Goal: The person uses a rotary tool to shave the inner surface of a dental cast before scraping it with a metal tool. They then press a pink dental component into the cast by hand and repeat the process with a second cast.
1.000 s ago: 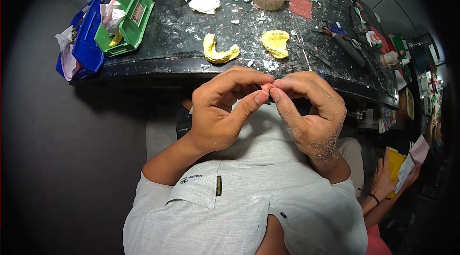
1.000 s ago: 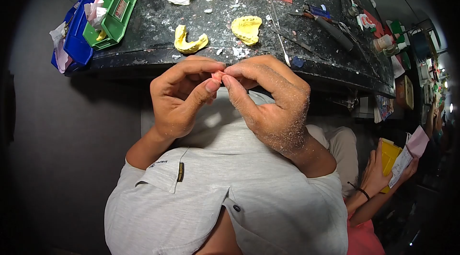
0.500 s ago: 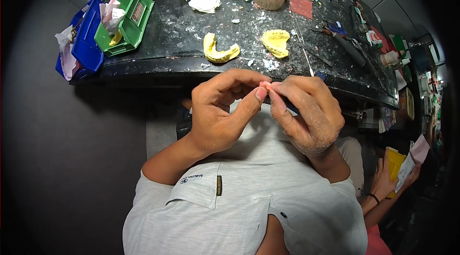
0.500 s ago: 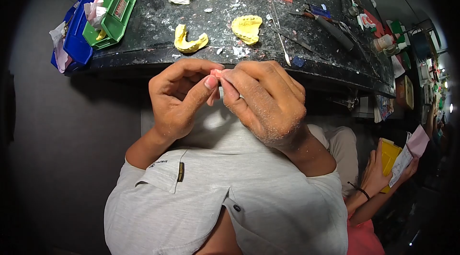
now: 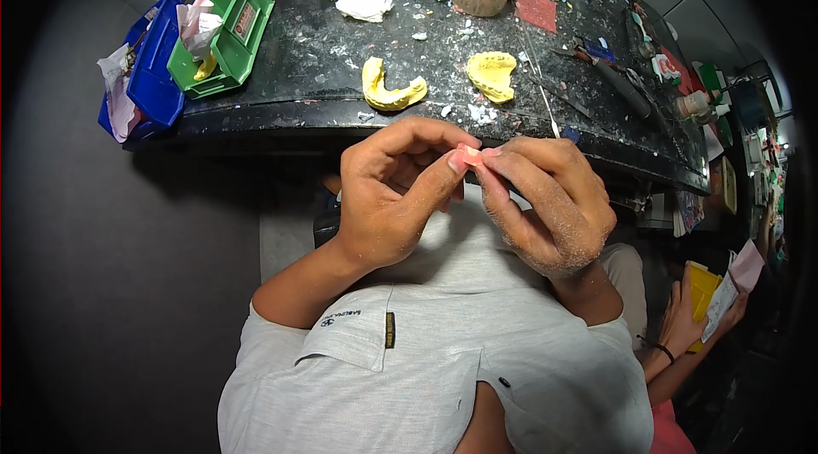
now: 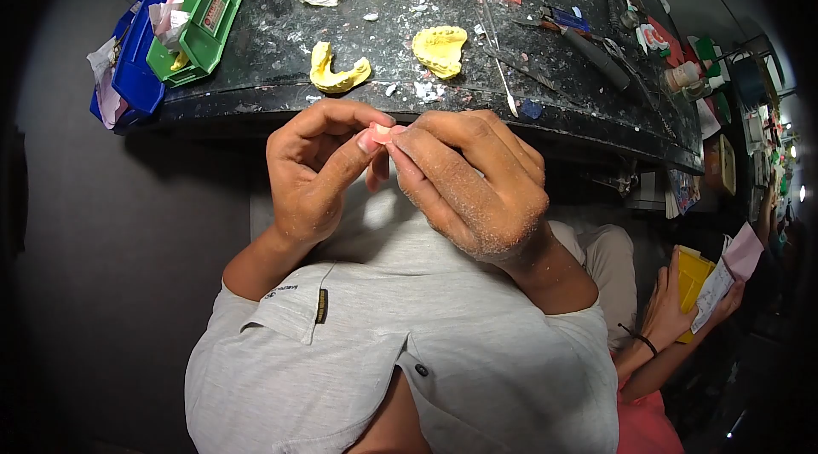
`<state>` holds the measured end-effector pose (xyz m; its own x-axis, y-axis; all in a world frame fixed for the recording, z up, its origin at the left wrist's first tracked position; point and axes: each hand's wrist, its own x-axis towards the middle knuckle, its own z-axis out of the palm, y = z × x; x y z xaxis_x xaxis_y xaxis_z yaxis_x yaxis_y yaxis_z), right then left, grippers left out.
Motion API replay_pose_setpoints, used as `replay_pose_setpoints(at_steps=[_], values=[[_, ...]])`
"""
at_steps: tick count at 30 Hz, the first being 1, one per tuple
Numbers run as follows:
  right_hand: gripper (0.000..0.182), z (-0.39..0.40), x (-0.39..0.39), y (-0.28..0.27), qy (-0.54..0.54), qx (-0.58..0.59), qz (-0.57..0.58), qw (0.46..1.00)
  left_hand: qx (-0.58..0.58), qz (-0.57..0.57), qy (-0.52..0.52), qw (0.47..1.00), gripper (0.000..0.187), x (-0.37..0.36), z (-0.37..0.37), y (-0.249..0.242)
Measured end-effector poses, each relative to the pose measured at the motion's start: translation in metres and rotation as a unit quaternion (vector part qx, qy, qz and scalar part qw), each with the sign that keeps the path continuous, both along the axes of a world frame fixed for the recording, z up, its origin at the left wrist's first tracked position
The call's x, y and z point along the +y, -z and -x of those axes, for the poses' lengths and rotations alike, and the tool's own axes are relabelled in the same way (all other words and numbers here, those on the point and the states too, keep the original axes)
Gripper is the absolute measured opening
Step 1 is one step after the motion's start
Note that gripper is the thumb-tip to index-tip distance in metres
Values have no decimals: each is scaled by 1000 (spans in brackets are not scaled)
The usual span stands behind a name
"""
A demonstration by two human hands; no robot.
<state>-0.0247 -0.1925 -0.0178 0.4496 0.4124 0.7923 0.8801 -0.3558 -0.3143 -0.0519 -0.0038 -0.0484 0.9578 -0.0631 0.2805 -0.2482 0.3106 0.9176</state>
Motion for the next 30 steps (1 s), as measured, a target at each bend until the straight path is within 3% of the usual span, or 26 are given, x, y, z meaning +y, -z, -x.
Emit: replay_pose_setpoints(at_steps=[16, 24, 30], values=[[32, 1, -7, 1, -20, -27, 27, 999, -78, -48, -16, 996, 19, 0, 4, 1], [33, 1, -5, 1, -14, -15, 26, 999, -58, -31, -20, 998, 18, -2, 4, 0], [28, 0, 0, -1, -1, 111, -46, 993, -33, -1, -21, 999, 17, -1, -3, 7]])
